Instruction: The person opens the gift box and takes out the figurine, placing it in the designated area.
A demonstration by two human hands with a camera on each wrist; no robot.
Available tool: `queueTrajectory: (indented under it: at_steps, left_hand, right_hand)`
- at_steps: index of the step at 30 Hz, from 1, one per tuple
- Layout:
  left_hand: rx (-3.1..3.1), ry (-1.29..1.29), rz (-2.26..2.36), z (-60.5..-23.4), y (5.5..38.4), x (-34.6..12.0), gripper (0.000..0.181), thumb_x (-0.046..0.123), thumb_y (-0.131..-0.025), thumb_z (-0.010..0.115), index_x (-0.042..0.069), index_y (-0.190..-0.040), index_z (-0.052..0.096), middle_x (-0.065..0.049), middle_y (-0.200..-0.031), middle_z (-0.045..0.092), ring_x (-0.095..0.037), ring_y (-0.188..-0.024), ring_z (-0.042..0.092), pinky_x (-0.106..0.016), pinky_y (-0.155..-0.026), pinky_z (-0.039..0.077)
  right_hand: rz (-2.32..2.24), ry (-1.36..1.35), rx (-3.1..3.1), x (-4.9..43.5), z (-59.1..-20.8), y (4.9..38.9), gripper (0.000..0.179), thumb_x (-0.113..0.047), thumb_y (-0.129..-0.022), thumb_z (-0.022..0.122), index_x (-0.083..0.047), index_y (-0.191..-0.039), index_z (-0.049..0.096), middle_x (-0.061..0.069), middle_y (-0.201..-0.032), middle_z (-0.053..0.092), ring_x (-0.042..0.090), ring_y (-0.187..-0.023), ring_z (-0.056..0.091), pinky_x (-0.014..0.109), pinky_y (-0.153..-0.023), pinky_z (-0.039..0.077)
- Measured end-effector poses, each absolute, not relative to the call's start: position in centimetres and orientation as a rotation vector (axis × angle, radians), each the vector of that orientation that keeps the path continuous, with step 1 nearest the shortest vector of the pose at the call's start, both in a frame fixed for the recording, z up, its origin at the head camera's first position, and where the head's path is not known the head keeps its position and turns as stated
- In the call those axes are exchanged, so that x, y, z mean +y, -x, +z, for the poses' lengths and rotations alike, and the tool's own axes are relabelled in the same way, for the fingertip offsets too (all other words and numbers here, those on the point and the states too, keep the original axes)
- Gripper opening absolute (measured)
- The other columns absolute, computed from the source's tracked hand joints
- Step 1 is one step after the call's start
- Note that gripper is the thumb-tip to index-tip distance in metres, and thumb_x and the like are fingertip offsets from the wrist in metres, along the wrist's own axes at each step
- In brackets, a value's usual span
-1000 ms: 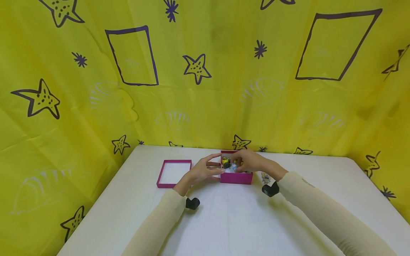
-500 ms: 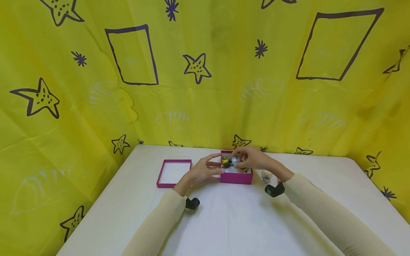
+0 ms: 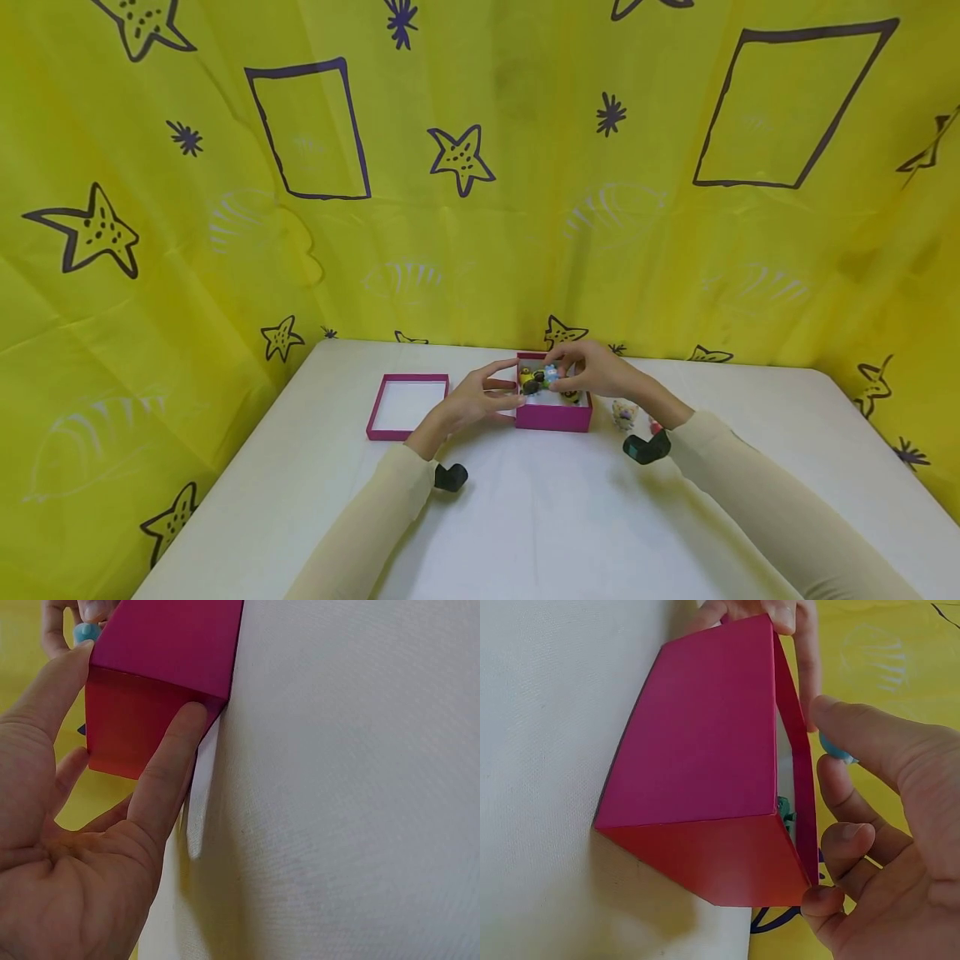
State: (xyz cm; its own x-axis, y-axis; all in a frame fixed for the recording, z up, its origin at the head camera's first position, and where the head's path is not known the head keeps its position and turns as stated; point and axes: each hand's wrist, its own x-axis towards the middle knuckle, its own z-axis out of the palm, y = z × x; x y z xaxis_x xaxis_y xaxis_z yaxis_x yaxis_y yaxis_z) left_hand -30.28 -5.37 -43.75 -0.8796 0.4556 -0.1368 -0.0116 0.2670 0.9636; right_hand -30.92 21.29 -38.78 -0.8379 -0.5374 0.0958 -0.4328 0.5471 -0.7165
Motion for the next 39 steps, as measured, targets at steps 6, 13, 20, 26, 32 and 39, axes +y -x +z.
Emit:
queueTrajectory:
  at_steps: [6, 13, 20, 26, 32, 39]
  left_hand:
    - [2.172, -0.386, 1.624, -43.7, 30.3, -5.3, 0.075, 0.034, -0.089, 0.082, 0.036, -0.155, 0.045, -0.011, -0.144, 0.057, -0.033, -0.135, 0.053, -0.053, -0.107, 0.049]
    - [2.168, -0.378, 1.631, -43.9, 30.5, -5.3, 0.076, 0.033, -0.089, 0.082, 0.034, -0.156, 0.045, -0.011, -0.143, 0.057, -0.033, -0.133, 0.054, -0.054, -0.107, 0.049]
    - [2.169, -0.365, 1.633, -43.8, 30.4, -5.3, 0.076, 0.033, -0.088, 0.083, 0.036, -0.154, 0.046, -0.01, -0.142, 0.058, -0.031, -0.132, 0.055, -0.053, -0.108, 0.048]
    - [2.15, -0.348, 1.649, -43.5, 30.1, -5.2, 0.077, 0.031, -0.089, 0.083, 0.034, -0.156, 0.045, -0.011, -0.142, 0.058, -0.031, -0.13, 0.057, -0.051, -0.107, 0.049]
    - [2.151, -0.348, 1.65, -43.5, 30.1, -5.2, 0.078, 0.03, -0.09, 0.082, 0.03, -0.157, 0.043, -0.012, -0.142, 0.058, -0.031, -0.13, 0.058, -0.051, -0.107, 0.049]
    - [2.172, -0.361, 1.631, -43.6, 30.2, -5.2, 0.078, 0.033, -0.089, 0.082, 0.031, -0.157, 0.043, -0.011, -0.142, 0.059, -0.031, -0.13, 0.056, -0.052, -0.107, 0.049]
  right_hand:
    - [-1.16, 0.814, 2.66, 21.8, -38.2, 30.7, 0.036, -0.015, -0.09, 0.081, -0.004, -0.122, 0.069, 0.005, -0.089, 0.065, 0.026, -0.085, 0.058, 0.032, -0.069, 0.053]
    - [-1.165, 0.774, 2.672, 22.8, -37.4, 30.4, 0.038, -0.015, -0.09, 0.081, -0.002, -0.123, 0.068, 0.006, -0.09, 0.064, 0.025, -0.078, 0.056, 0.027, -0.059, 0.049]
    - [-1.154, 0.784, 2.701, 24.4, -36.9, 30.2, 0.037, -0.013, -0.091, 0.08, -0.001, -0.123, 0.068, 0.007, -0.091, 0.068, 0.024, -0.076, 0.054, 0.028, -0.061, 0.047]
    - [-1.167, 0.812, 2.722, 26.3, -36.7, 30.0, 0.035, -0.013, -0.091, 0.08, -0.001, -0.122, 0.069, 0.006, -0.089, 0.068, 0.027, -0.075, 0.054, 0.027, -0.061, 0.047]
    - [-1.152, 0.754, 2.767, 28.5, -37.1, 29.9, 0.033, -0.015, -0.09, 0.081, -0.005, -0.119, 0.07, 0.006, -0.089, 0.067, 0.027, -0.077, 0.054, 0.028, -0.063, 0.048]
    - [-1.147, 0.656, 2.781, 30.9, -37.6, 29.6, 0.036, -0.016, -0.09, 0.081, -0.003, -0.122, 0.068, 0.008, -0.095, 0.068, 0.024, -0.076, 0.055, 0.027, -0.061, 0.049]
